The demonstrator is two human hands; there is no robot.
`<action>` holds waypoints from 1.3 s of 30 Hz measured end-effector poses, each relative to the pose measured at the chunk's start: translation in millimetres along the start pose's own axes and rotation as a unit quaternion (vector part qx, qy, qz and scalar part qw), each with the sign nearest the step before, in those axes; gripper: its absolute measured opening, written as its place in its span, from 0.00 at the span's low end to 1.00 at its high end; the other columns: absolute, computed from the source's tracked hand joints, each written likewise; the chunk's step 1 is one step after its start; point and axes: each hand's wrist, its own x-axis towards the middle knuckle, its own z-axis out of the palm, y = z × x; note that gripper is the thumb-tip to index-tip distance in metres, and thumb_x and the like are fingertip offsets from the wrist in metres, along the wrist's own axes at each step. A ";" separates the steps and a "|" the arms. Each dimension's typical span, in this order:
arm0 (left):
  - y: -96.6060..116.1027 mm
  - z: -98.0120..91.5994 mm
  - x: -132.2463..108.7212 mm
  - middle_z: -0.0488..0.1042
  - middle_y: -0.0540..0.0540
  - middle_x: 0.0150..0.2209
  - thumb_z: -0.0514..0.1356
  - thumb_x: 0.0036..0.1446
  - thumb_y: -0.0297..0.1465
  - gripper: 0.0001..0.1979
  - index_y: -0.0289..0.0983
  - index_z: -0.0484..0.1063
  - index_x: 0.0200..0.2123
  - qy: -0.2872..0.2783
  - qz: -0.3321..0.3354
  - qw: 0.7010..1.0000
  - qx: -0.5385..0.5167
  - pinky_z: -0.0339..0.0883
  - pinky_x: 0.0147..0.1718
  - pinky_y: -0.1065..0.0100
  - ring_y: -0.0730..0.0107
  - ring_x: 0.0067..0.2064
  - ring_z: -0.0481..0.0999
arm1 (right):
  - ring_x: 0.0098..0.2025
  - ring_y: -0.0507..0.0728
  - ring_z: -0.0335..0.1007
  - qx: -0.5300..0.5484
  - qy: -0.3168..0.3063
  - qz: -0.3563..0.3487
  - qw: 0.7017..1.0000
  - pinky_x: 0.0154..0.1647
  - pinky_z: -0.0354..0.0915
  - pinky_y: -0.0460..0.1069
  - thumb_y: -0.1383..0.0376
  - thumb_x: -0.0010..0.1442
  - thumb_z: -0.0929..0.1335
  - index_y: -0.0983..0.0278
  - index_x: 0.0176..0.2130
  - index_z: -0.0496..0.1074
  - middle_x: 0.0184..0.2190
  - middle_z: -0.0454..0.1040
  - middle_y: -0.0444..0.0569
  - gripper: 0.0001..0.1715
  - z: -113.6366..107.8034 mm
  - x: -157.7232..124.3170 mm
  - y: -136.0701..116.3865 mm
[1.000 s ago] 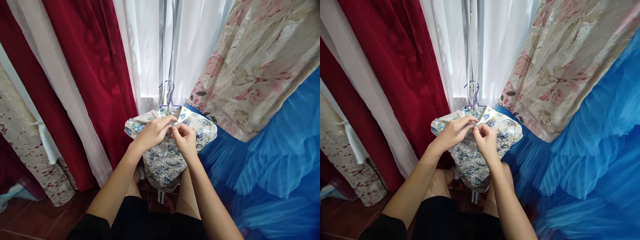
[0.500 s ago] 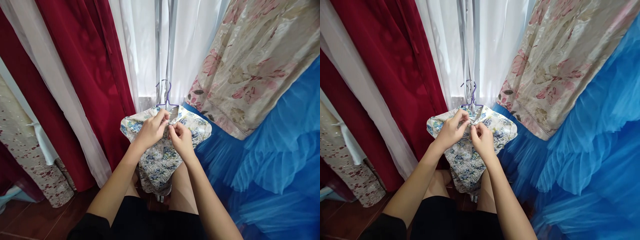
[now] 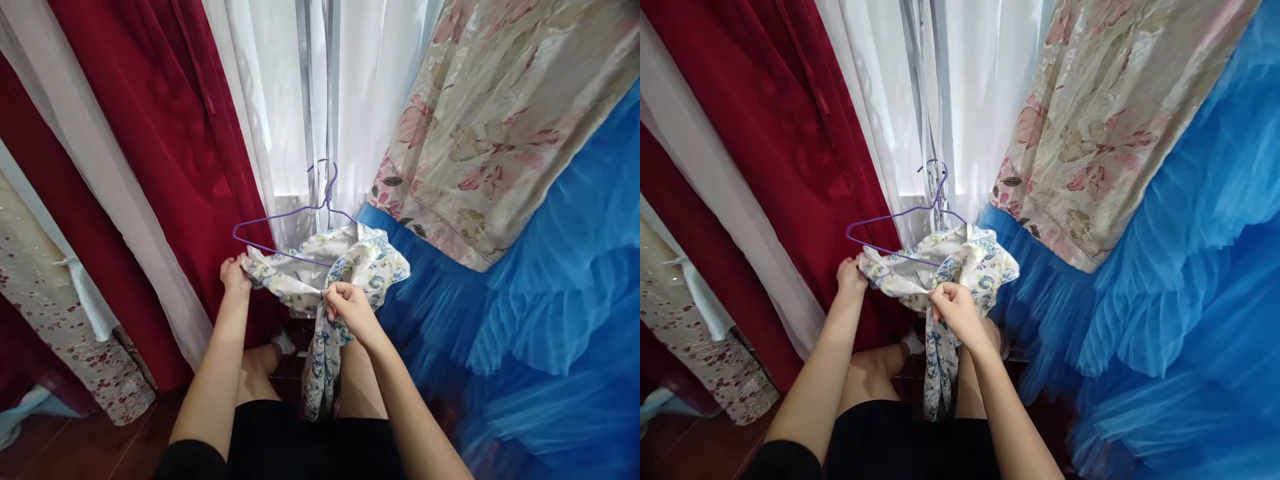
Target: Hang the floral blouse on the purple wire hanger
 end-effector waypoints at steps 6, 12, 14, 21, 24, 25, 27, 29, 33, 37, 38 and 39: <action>-36.0 -10.2 -102.3 0.75 0.48 0.34 0.63 0.50 0.31 0.15 0.41 0.56 0.33 -0.008 -0.122 0.991 -0.057 0.72 0.37 0.64 0.68 0.34 0.76 | 0.20 0.52 0.60 0.124 0.235 0.039 0.963 0.22 0.57 0.47 0.55 0.61 0.69 0.60 0.28 0.67 0.19 0.69 0.42 0.15 -10.0 -45.2 45.5; 13.7 2.6 -214.0 0.77 0.47 0.39 0.62 0.60 0.38 0.14 0.42 0.58 0.33 -0.212 -0.065 0.973 -0.065 0.70 0.34 0.67 0.68 0.36 0.76 | 0.36 0.61 0.75 0.078 0.274 0.022 0.958 0.36 0.72 0.53 0.45 0.64 0.68 0.60 0.39 0.73 0.34 0.79 0.52 0.22 -28.4 -83.6 62.5; 27.7 6.0 -243.7 0.78 0.47 0.38 0.62 0.62 0.37 0.11 0.42 0.62 0.32 -0.272 -0.052 0.959 -0.059 0.72 0.40 0.63 0.65 0.40 0.78 | 0.47 0.63 0.75 0.024 0.168 -0.006 0.985 0.49 0.71 0.56 0.42 0.66 0.65 0.60 0.44 0.76 0.43 0.80 0.53 0.27 -29.2 -88.1 48.5; 45.9 10.9 -261.5 0.80 0.44 0.41 0.64 0.62 0.39 0.09 0.42 0.69 0.39 -0.375 -0.080 0.923 -0.018 0.73 0.47 0.60 0.61 0.45 0.81 | 0.47 0.65 0.75 -0.033 -0.131 0.131 0.982 0.52 0.70 0.57 0.50 0.58 0.75 0.63 0.47 0.79 0.43 0.80 0.51 0.24 -16.0 -109.6 29.1; 37.8 -4.4 -262.1 0.80 0.43 0.44 0.64 0.62 0.46 0.21 0.44 0.67 0.53 -0.502 -0.159 0.850 0.017 0.73 0.44 0.60 0.59 0.44 0.81 | 0.42 0.62 0.75 0.025 -0.105 0.167 0.980 0.48 0.72 0.56 0.52 0.56 0.76 0.62 0.47 0.79 0.40 0.80 0.50 0.23 -29.7 -119.3 23.5; 31.8 -13.2 -265.9 0.80 0.42 0.45 0.62 0.62 0.49 0.24 0.44 0.68 0.56 -0.546 -0.179 0.817 0.040 0.73 0.47 0.59 0.57 0.46 0.80 | 0.39 0.61 0.75 0.052 -0.096 0.169 0.979 0.44 0.72 0.55 0.53 0.54 0.77 0.62 0.45 0.80 0.38 0.80 0.50 0.23 -39.1 -122.4 18.5; 17.0 -33.1 -275.7 0.79 0.42 0.48 0.62 0.61 0.52 0.26 0.43 0.72 0.55 -0.606 -0.197 0.764 0.096 0.71 0.53 0.56 0.52 0.53 0.78 | 0.30 0.57 0.71 0.090 -0.057 0.166 0.980 0.34 0.69 0.50 0.54 0.49 0.79 0.63 0.37 0.81 0.30 0.78 0.48 0.18 -62.6 -127.1 5.0; 3.6 -50.7 -281.2 0.79 0.42 0.49 0.65 0.56 0.52 0.24 0.43 0.77 0.49 -0.619 -0.183 0.745 0.166 0.70 0.53 0.56 0.50 0.54 0.76 | 0.23 0.54 0.65 0.080 -0.023 0.144 0.986 0.25 0.62 0.48 0.54 0.48 0.78 0.64 0.28 0.79 0.23 0.74 0.46 0.16 -87.9 -126.8 -11.1; 1.4 -62.1 -250.3 0.77 0.43 0.37 0.67 0.56 0.47 0.15 0.41 0.78 0.32 -0.583 -0.007 0.758 0.293 0.70 0.49 0.56 0.53 0.45 0.75 | 0.24 0.57 0.66 -0.050 0.006 0.062 0.997 0.27 0.60 0.49 0.57 0.48 0.76 0.64 0.25 0.80 0.22 0.76 0.49 0.12 -130.8 -96.9 -38.1; 32.9 -50.4 -184.3 0.69 0.47 0.26 0.65 0.59 0.42 0.19 0.40 0.68 0.22 -0.519 0.180 0.757 0.354 0.66 0.50 0.56 0.59 0.39 0.71 | 0.24 0.58 0.66 -0.055 0.181 -0.042 0.981 0.28 0.61 0.51 0.59 0.43 0.74 0.61 0.23 0.78 0.21 0.75 0.47 0.08 -166.0 -31.2 -51.3; 43.2 -47.3 -170.4 0.68 0.48 0.25 0.65 0.59 0.40 0.19 0.39 0.66 0.20 -0.500 0.207 0.761 0.357 0.65 0.51 0.56 0.61 0.37 0.69 | 0.25 0.58 0.66 -0.050 0.226 -0.067 0.970 0.28 0.61 0.51 0.59 0.43 0.73 0.60 0.23 0.77 0.21 0.75 0.46 0.08 -172.8 -13.1 -53.4; 53.6 -44.8 -158.9 0.66 0.49 0.24 0.64 0.59 0.38 0.19 0.39 0.64 0.20 -0.482 0.226 0.770 0.351 0.65 0.50 0.57 0.63 0.34 0.68 | 0.26 0.58 0.68 -0.053 0.252 -0.090 0.962 0.29 0.62 0.50 0.58 0.43 0.73 0.60 0.24 0.77 0.23 0.76 0.45 0.08 -177.3 4.5 -55.2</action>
